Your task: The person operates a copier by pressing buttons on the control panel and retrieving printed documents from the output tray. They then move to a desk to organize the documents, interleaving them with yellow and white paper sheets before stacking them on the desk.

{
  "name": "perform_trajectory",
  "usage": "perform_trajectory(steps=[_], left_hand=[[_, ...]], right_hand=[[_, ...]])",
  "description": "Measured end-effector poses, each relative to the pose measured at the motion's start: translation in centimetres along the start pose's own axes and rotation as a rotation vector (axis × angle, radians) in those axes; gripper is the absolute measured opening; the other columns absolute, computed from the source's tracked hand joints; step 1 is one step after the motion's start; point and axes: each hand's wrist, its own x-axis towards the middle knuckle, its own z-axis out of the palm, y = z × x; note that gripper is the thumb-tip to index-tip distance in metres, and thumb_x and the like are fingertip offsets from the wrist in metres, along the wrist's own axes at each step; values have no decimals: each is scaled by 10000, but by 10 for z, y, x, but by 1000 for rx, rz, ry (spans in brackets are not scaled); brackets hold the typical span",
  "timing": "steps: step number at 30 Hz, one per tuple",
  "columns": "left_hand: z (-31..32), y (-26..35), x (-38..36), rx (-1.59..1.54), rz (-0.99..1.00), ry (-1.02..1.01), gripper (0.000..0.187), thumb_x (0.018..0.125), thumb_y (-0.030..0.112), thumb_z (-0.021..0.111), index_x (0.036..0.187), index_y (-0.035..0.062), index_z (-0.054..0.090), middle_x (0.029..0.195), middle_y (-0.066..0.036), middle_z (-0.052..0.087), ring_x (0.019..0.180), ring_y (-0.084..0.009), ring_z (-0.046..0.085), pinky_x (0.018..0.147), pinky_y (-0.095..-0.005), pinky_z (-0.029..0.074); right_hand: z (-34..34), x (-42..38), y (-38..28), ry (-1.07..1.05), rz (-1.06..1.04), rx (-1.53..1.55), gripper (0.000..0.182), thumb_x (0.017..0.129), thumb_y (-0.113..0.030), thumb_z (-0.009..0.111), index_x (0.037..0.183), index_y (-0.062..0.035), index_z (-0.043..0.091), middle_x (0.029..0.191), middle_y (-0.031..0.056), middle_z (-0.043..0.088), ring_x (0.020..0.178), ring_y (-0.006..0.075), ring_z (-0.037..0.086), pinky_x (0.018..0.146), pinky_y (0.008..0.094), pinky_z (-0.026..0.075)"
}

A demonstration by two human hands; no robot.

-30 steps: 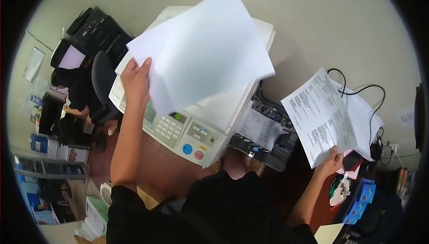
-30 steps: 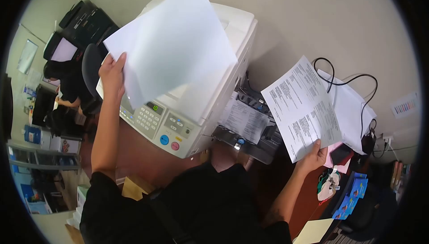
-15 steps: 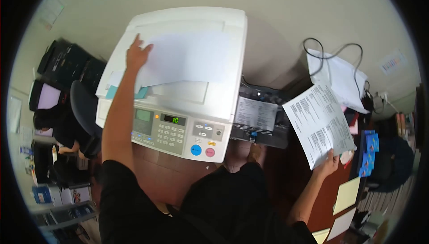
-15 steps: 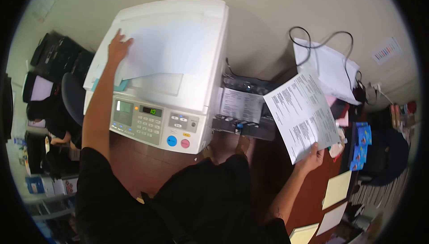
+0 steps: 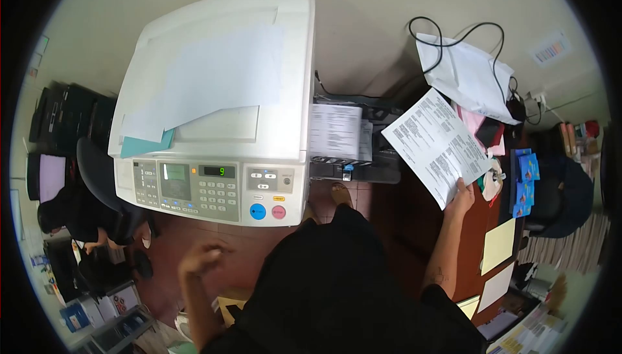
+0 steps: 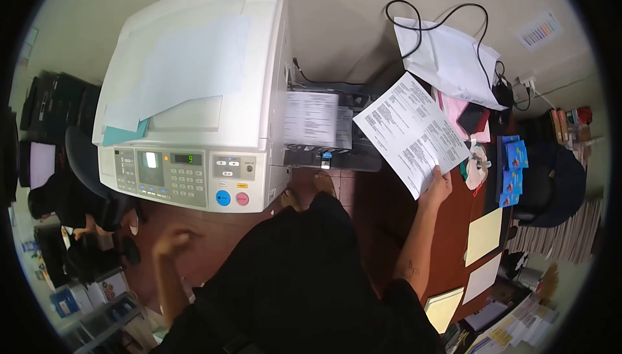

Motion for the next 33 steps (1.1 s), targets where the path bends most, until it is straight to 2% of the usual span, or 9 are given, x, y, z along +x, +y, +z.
perform_trajectory(steps=[3, 7, 14, 17, 21, 26, 27, 30, 33], left_hand=[[26, -150, 41, 247, -568, 315, 408, 842, 278, 731, 1148, 17, 664, 1025, -109, 703, 731, -151, 650, 560, -275, 519], [81, -274, 28, 92, -560, 425, 391, 865, 262, 712, 1175, 30, 655, 1002, -99, 690, 752, -159, 645, 564, -298, 521], [103, -291, 56, -144, -386, 596, 366, 906, 234, 678, 1221, 51, 638, 962, -82, 666, 788, -172, 636, 571, -338, 526], [84, -282, 83, 56, -337, 530, 379, 904, 240, 681, 1240, 69, 637, 949, -74, 668, 774, -171, 634, 593, -341, 531], [95, -212, 96, 69, -391, 582, 345, 884, 232, 695, 1185, 64, 672, 904, -77, 682, 750, -148, 631, 603, -326, 524], [24, -308, 112, 946, 272, 389, 384, 800, 217, 758, 1164, 119, 687, 988, -101, 706, 824, -230, 681, 714, -328, 555], [19, -307, 113, 1169, 196, 341, 415, 778, 216, 772, 1175, 138, 685, 1036, -107, 706, 862, -251, 689, 750, -332, 561], [34, -260, 116, 253, -649, 521, 485, 726, 211, 788, 1196, 183, 671, 1179, -113, 665, 1019, -292, 660, 885, -354, 537], [0, -302, 124, 600, -362, 333, 453, 723, 226, 772, 1163, 167, 678, 1218, -125, 644, 1074, -289, 636, 906, -377, 525]], right_hand=[[11, 32, 11, -38, 16, -45, 284, 909, 37, 549, 1178, 117, 592, 1098, 175, 664, 934, 216, 654, 864, 307, 502], [32, 69, 42, -189, 92, -87, 291, 908, 34, 554, 1186, 109, 593, 1099, 167, 662, 916, 215, 656, 838, 309, 515], [62, 76, 64, -285, 188, -75, 361, 906, 36, 557, 1262, 99, 547, 1167, 165, 635, 1015, 236, 633, 906, 339, 495], [56, 84, 73, -242, 203, -63, 324, 896, 39, 581, 1216, 91, 584, 1127, 157, 653, 987, 233, 637, 889, 339, 502], [54, 83, 92, -204, 193, -169, 272, 888, 38, 593, 1155, 80, 616, 1088, 146, 671, 930, 221, 654, 863, 325, 508], [54, 70, 94, -256, 170, -184, 253, 905, 28, 573, 1146, 86, 623, 1071, 135, 678, 926, 193, 652, 843, 302, 503], [55, 68, 92, -258, 177, -181, 253, 905, 29, 572, 1146, 85, 623, 1073, 134, 678, 927, 192, 652, 843, 302, 502], [57, 62, 88, -274, 180, -186, 248, 909, 30, 569, 1146, 78, 623, 1081, 131, 676, 926, 188, 653, 838, 300, 504], [56, 60, 88, -268, 214, -174, 244, 916, 28, 569, 1150, 72, 621, 1082, 134, 677, 924, 190, 655, 836, 301, 506]])
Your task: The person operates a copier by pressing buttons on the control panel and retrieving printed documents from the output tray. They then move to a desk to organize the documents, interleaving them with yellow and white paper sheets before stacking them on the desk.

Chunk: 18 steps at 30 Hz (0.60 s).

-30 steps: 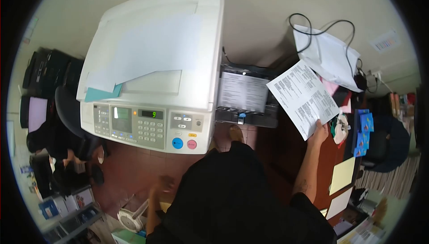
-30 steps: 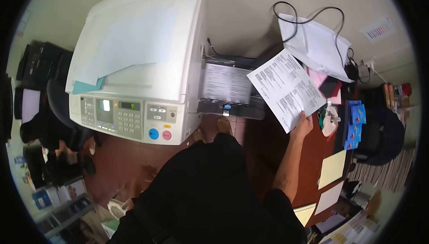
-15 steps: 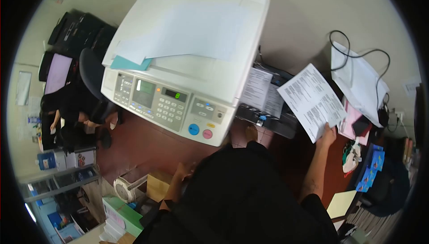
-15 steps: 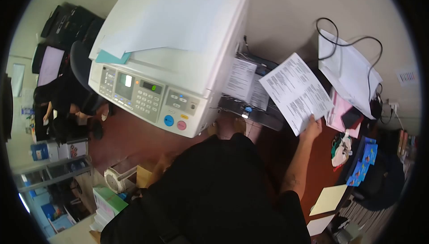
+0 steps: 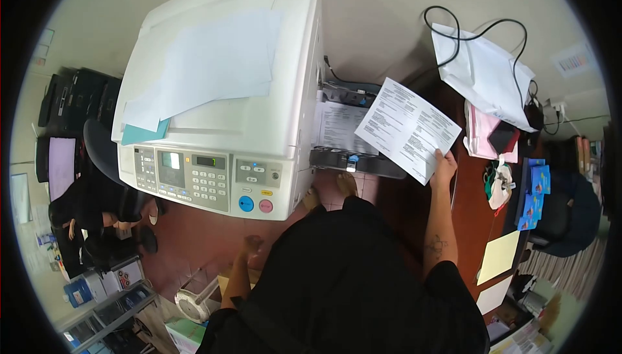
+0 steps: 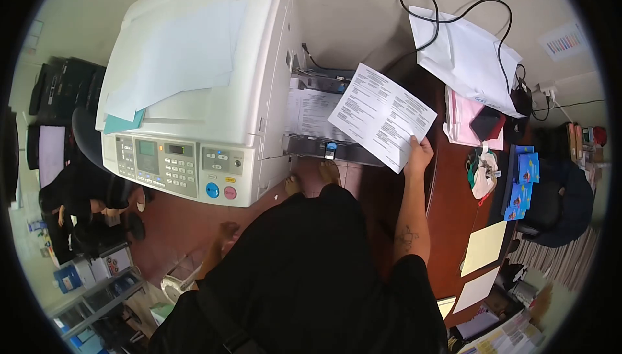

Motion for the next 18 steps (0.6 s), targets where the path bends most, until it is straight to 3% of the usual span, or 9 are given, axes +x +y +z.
perform_trajectory(steps=[3, 5, 9, 11, 13, 15, 18], left_hand=[[-8, 1, 12, 561, 420, 57, 405, 744, 249, 747, 1135, 165, 684, 1218, -129, 645, 1099, -303, 624, 913, -401, 519], [-6, 12, 6, 129, 304, 47, 386, 779, 261, 733, 1139, 135, 679, 1164, -133, 665, 1017, -286, 655, 863, -389, 539], [-7, 88, -27, -339, -243, 80, 361, 842, 262, 714, 1113, 30, 666, 989, -140, 699, 797, -225, 690, 728, -354, 566], [-1, 59, -11, -128, 224, 94, 369, 859, 279, 706, 1081, -14, 664, 910, -134, 696, 712, -195, 672, 672, -337, 561], [1, 55, -8, -124, 295, 97, 375, 866, 288, 702, 1056, -34, 668, 875, -134, 694, 675, -184, 663, 647, -329, 558], [3, 90, -13, -327, -27, 80, 367, 864, 289, 703, 1038, -33, 677, 885, -140, 694, 687, -190, 664, 653, -332, 558], [6, 83, -4, -282, 37, 89, 394, 865, 313, 706, 1046, -36, 675, 905, -148, 689, 685, -195, 663, 670, -332, 561]], right_hand=[[1, -3, -1, -35, 10, 8, 238, 922, 23, 569, 1151, 66, 618, 1087, 136, 675, 930, 189, 657, 832, 303, 515], [5, -7, -4, -44, 23, 17, 236, 924, 21, 566, 1151, 67, 616, 1088, 136, 674, 931, 188, 657, 832, 305, 519], [12, -10, -6, -50, 35, 54, 241, 929, 19, 558, 1159, 71, 607, 1093, 137, 672, 931, 191, 659, 832, 309, 523], [16, -12, -10, -53, 37, 77, 246, 931, 18, 554, 1165, 73, 604, 1096, 137, 672, 931, 194, 660, 832, 310, 524], [16, -10, -14, -58, 43, 104, 250, 932, 16, 551, 1170, 73, 602, 1101, 138, 671, 931, 197, 661, 831, 310, 525], [12, -3, -12, -61, 23, 115, 253, 932, 12, 553, 1173, 72, 602, 1104, 140, 670, 935, 198, 660, 834, 310, 524], [11, -2, -13, -41, -2, 121, 247, 933, 13, 557, 1168, 72, 605, 1111, 148, 672, 943, 207, 662, 850, 313, 518]])
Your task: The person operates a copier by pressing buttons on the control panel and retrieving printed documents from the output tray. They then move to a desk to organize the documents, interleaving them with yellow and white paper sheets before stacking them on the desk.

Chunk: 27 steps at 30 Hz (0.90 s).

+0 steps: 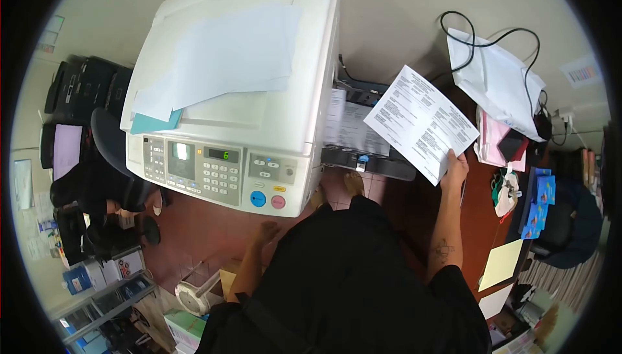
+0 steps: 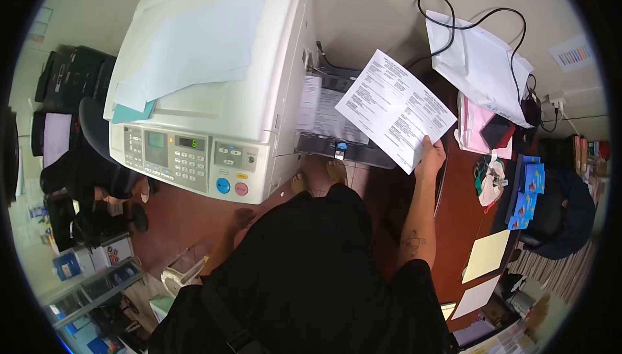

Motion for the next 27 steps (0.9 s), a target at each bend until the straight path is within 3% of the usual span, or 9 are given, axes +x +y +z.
perform_trajectory(steps=[2, 5, 7, 9, 12, 18, 22, 24, 27], left_hand=[[6, -43, 30, 106, 257, 31, 414, 868, 329, 704, 1057, -38, 672, 924, -157, 690, 712, -202, 675, 692, -336, 562], [-5, -47, 19, 218, 390, -34, 413, 877, 293, 695, 1124, -33, 643, 1046, -145, 663, 734, -197, 681, 642, -327, 568], [-5, -27, 5, 175, 246, -35, 432, 874, 309, 697, 1134, -32, 644, 1073, -153, 666, 760, -202, 689, 648, -327, 569], [1, -11, 1, 26, -37, 38, 481, 860, 384, 710, 1092, -36, 674, 1014, -187, 699, 803, -220, 704, 722, -339, 564], [2, -3, -3, 142, -35, 49, 484, 853, 374, 721, 1103, -37, 669, 976, -174, 708, 739, -201, 697, 660, -324, 562], [2, 3, -8, 16, -103, 17, 438, 865, 323, 723, 1121, -25, 650, 846, -107, 680, 677, -171, 656, 568, -312, 547], [1, 10, -10, 27, -108, -1, 430, 856, 306, 729, 1103, -37, 653, 833, -110, 683, 652, -173, 648, 569, -319, 543], [2, 3, -6, 46, -117, 5, 431, 841, 304, 740, 1072, -50, 661, 812, -119, 694, 624, -181, 658, 567, -319, 541], [7, -28, 9, 232, -19, 92, 444, 853, 292, 733, 1108, -60, 640, 904, -122, 690, 739, -187, 668, 665, -331, 555]], right_hand=[[-1, 1, 0, 11, 1, 3, 231, 933, 22, 561, 1151, 78, 613, 1102, 155, 678, 933, 212, 668, 859, 318, 517], [-10, 10, 8, -31, 17, 59, 240, 931, 21, 561, 1161, 76, 608, 1110, 163, 676, 934, 222, 675, 846, 321, 533], [-5, 6, 5, -55, 15, 76, 245, 931, 26, 557, 1165, 82, 604, 1112, 167, 675, 928, 221, 678, 835, 319, 538], [-3, 3, 1, -39, 10, 49, 259, 929, 36, 547, 1178, 90, 594, 1118, 171, 671, 936, 222, 676, 840, 317, 536], [-1, 3, -2, -43, 11, 50, 265, 932, 35, 539, 1186, 90, 587, 1128, 171, 667, 957, 225, 670, 857, 314, 527], [-1, 5, -5, -47, 8, 41, 265, 937, 26, 534, 1190, 88, 586, 1143, 167, 663, 980, 219, 661, 876, 311, 514], [-9, 9, 1, -89, -45, -39, 240, 928, 21, 565, 1154, 85, 614, 1084, 142, 685, 920, 193, 671, 838, 296, 523], [-2, 7, 12, -50, -51, -240, 220, 907, 18, 600, 1116, 64, 655, 1012, 101, 694, 842, 139, 646, 780, 269, 510], [16, 15, 55, -123, -5, -388, 204, 876, 15, 619, 1069, 51, 674, 924, 79, 690, 773, 138, 631, 707, 277, 506]])
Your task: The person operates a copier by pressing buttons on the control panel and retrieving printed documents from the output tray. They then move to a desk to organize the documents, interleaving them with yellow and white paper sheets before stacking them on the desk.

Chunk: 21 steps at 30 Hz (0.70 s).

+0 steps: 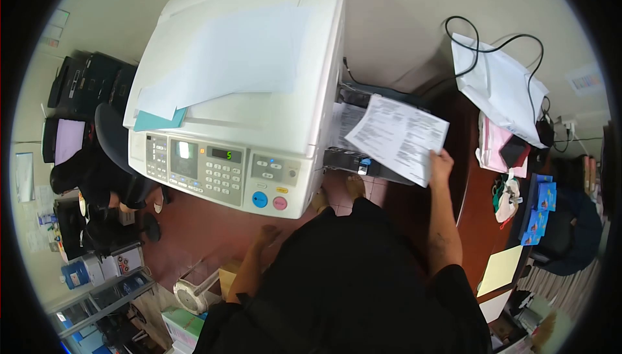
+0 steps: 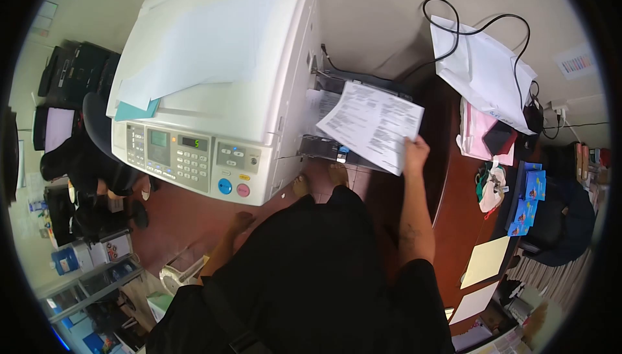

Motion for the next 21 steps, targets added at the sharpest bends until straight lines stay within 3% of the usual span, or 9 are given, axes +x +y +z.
perform_trajectory(steps=[3, 5, 7, 9, 12, 15, 17, 19, 21], left_hand=[[-15, 35, -27, -236, -177, -144, 468, 884, 324, 701, 1136, -63, 628, 1013, -119, 684, 924, -193, 653, 828, -344, 537], [-28, 72, -49, 532, 473, -206, 465, 916, 334, 662, 1169, -54, 620, 1041, -118, 684, 1003, -180, 627, 900, -330, 500], [-28, 116, -77, 472, 607, -240, 450, 945, 336, 623, 1189, -42, 621, 1057, -114, 686, 1037, -169, 617, 931, -313, 479], [-9, 172, -103, -397, 168, -216, 424, 971, 330, 584, 1198, -25, 628, 1063, -107, 692, 1026, -159, 625, 922, -294, 476], [14, 237, -98, -256, 247, -284, 301, 987, 275, 575, 1142, 39, 680, 1044, -80, 686, 960, -132, 623, 845, -293, 480], [48, 300, -73, -296, 262, -220, 327, 970, 275, 591, 1113, -7, 676, 1010, -95, 708, 979, -160, 642, 876, -291, 487], [71, 343, -41, -430, 86, -160, 278, 936, 234, 637, 1066, -9, 679, 918, -90, 719, 868, -168, 668, 789, -308, 514], [97, 372, 13, -363, 319, 54, 221, 905, 197, 659, 1001, 0, 684, 844, -100, 717, 740, -198, 682, 698, -324, 525], [112, 408, 81, -357, 421, 244, 181, 883, 175, 658, 961, 14, 688, 865, -140, 715, 750, -262, 698, 700, -341, 528]], right_hand=[[29, 1, 3, -87, 159, 82, 194, 879, 54, 562, 1040, 70, 668, 936, 119, 694, 785, 176, 654, 726, 302, 523], [30, 2, -4, -197, 299, 25, 199, 891, 44, 558, 1065, 70, 651, 978, 135, 691, 838, 199, 666, 769, 324, 535], [13, 4, -5, -320, 431, 102, 218, 904, 28, 556, 1106, 70, 627, 1014, 145, 685, 876, 216, 669, 812, 341, 539], [-11, 5, -8, -412, 537, 194, 261, 925, 1, 553, 1178, 62, 582, 1083, 163, 673, 954, 252, 671, 883, 375, 539], [-51, 4, -10, -394, 588, 294, 248, 930, 2, 554, 1171, 55, 584, 1091, 161, 675, 971, 253, 674, 882, 370, 542], [-86, 19, 4, -415, 562, 298, 218, 930, 9, 556, 1139, 49, 602, 1093, 151, 681, 958, 236, 676, 868, 355, 542], [-104, 24, 13, -403, 574, 276, 225, 925, 14, 558, 1142, 37, 613, 1086, 139, 687, 942, 228, 680, 863, 357, 543], [-119, 19, 29, -356, 633, 288, 219, 916, 17, 571, 1125, 36, 634, 1067, 134, 698, 929, 215, 681, 855, 345, 540], [-127, 21, 43, -352, 638, 271, 211, 906, 19, 584, 1103, 34, 657, 1048, 129, 709, 914, 202, 681, 850, 334, 535]])
